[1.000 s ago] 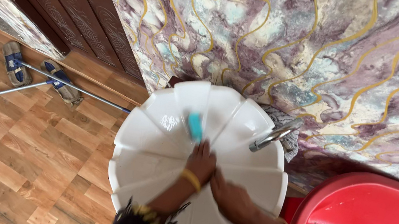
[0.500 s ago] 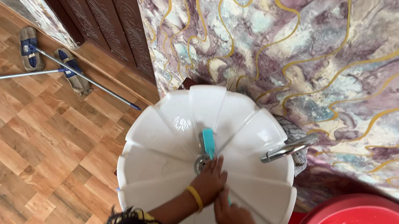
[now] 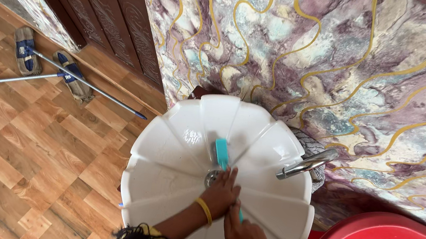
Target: The person scrubs the inside of a white, flower-shaped pedestal sink using a teal scrub brush. They systematically clean the basin and the drain area with repetitive scrubbing motions.
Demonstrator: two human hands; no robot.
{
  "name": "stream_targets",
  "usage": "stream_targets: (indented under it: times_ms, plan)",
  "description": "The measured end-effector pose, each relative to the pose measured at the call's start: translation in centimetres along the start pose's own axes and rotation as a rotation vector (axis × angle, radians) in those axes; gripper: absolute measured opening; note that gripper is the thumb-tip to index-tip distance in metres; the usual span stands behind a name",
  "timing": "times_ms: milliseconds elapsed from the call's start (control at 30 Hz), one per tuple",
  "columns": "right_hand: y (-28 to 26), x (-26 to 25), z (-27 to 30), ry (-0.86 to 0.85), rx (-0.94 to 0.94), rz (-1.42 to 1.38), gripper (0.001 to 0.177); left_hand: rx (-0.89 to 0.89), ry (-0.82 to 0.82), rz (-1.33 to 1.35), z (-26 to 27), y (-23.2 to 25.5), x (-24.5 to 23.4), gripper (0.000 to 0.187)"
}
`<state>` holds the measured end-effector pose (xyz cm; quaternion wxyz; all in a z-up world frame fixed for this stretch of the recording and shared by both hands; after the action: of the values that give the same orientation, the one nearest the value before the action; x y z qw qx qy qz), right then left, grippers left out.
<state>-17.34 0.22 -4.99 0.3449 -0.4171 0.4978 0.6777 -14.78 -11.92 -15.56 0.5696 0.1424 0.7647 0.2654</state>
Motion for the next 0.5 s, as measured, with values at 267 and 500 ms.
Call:
stream_targets:
  times_ms: [267, 500]
  plan:
    - [5.2, -4.7, -0.4, 0.146, 0.140, -0.056, 0.061, -0.092, -0.051, 0.094, -3.3, 0.4, -5.5, 0.046]
    - [5.1, -2.6, -1.6, 0.316, 0.112, -0.099, 0.057, 0.015, -0.054, 0.001, -4.0, -1.2, -5.6, 0.047]
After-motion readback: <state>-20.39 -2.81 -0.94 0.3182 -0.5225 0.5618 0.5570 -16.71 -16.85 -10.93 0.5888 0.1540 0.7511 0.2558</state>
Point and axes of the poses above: each hand's wrist, its own z-axis away from the middle knuckle, its own x-axis out of the palm, y = z × x, the point moved 4 cm from there along -z, towards the middle knuckle, and after that the axes turned 13 degrees about z, right-handed, at the moved point
